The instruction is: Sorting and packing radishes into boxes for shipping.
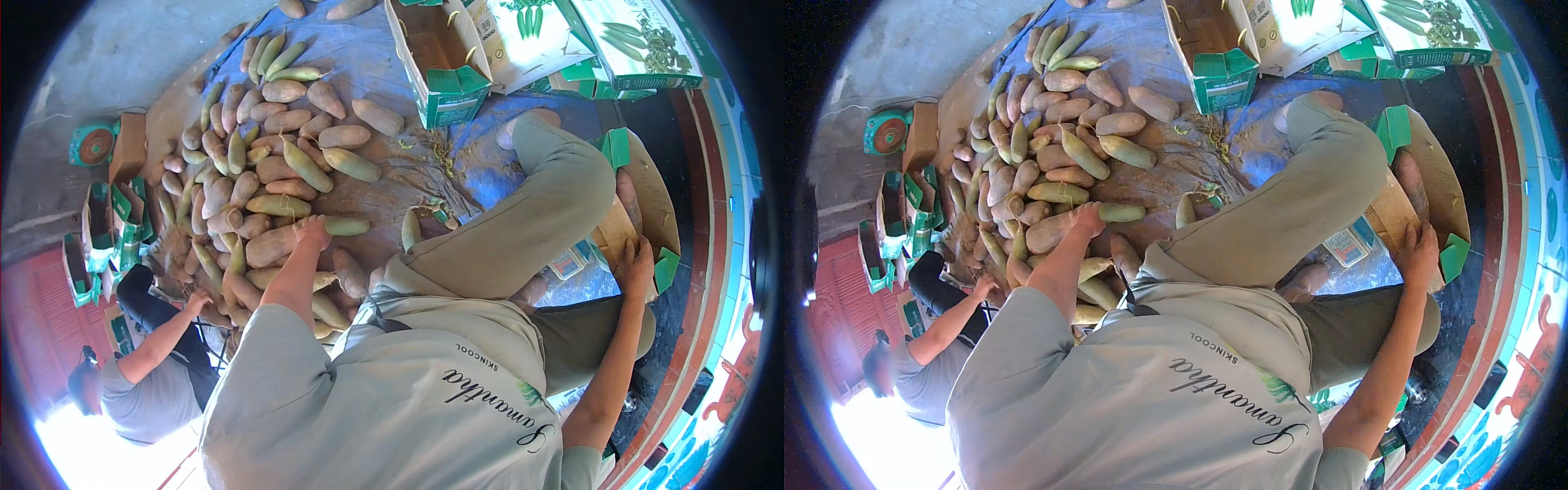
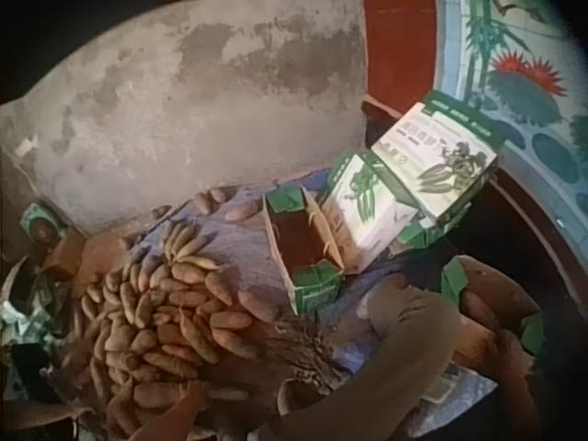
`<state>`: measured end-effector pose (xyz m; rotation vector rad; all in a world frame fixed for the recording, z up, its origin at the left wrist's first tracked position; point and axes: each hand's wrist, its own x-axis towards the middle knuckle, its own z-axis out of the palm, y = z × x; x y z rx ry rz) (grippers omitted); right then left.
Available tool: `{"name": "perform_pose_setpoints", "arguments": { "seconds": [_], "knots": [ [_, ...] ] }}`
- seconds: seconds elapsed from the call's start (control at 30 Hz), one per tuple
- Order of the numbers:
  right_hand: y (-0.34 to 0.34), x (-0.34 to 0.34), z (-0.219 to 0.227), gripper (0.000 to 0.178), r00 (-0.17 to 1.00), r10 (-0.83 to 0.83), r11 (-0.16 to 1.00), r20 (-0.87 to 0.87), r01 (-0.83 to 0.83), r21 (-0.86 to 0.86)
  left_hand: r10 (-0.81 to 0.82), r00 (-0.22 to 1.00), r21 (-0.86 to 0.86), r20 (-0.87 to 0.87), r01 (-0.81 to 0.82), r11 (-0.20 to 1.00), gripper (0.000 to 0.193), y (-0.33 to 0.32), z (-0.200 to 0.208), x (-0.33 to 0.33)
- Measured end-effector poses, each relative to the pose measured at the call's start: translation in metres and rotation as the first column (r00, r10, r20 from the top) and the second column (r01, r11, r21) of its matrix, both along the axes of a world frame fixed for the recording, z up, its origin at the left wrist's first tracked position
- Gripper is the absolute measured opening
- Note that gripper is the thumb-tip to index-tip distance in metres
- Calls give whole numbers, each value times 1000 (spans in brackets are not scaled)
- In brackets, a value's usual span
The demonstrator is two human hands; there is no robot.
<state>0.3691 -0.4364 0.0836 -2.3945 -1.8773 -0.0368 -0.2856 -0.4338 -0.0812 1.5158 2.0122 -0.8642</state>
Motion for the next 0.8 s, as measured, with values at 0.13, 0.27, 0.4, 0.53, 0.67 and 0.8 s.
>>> {"name": "perform_pose_setpoints", "arguments": {
  "seconds": [0.13, 0.27, 0.4, 0.53, 0.67, 0.8],
  "knots": [
    [0, 2, -2, 42, 999, -29, 999, 26, 30, -42, -1, 997, -30, 74, 3, 1000, 49, 2, -15, 11],
    [-1, 10, -5, 43, 997, -32, 998, 70, 35, -52, -159, 955, 29, 251, 157, 987, 50, 9, -35, 58],
    [9, -7, 6, 42, 998, -55, 993, 6, 56, -104, -285, 899, 93, 334, 270, 958, 48, 17, -56, 110],
    [3, 1, 0, 40, 998, -42, 997, 36, 44, -71, -429, 763, -24, 483, 501, 865, 46, 38, -43, 159],
    [1, 2, -5, 35, 1000, 26, 999, 16, -27, 41, -573, 694, -143, 436, 682, 717, 52, 38, -46, 168],
    [0, -2, -2, 33, 999, 28, 998, 30, -30, 56, -733, 595, -90, 330, 793, 603, 49, 35, -39, 167]
  ]
}}
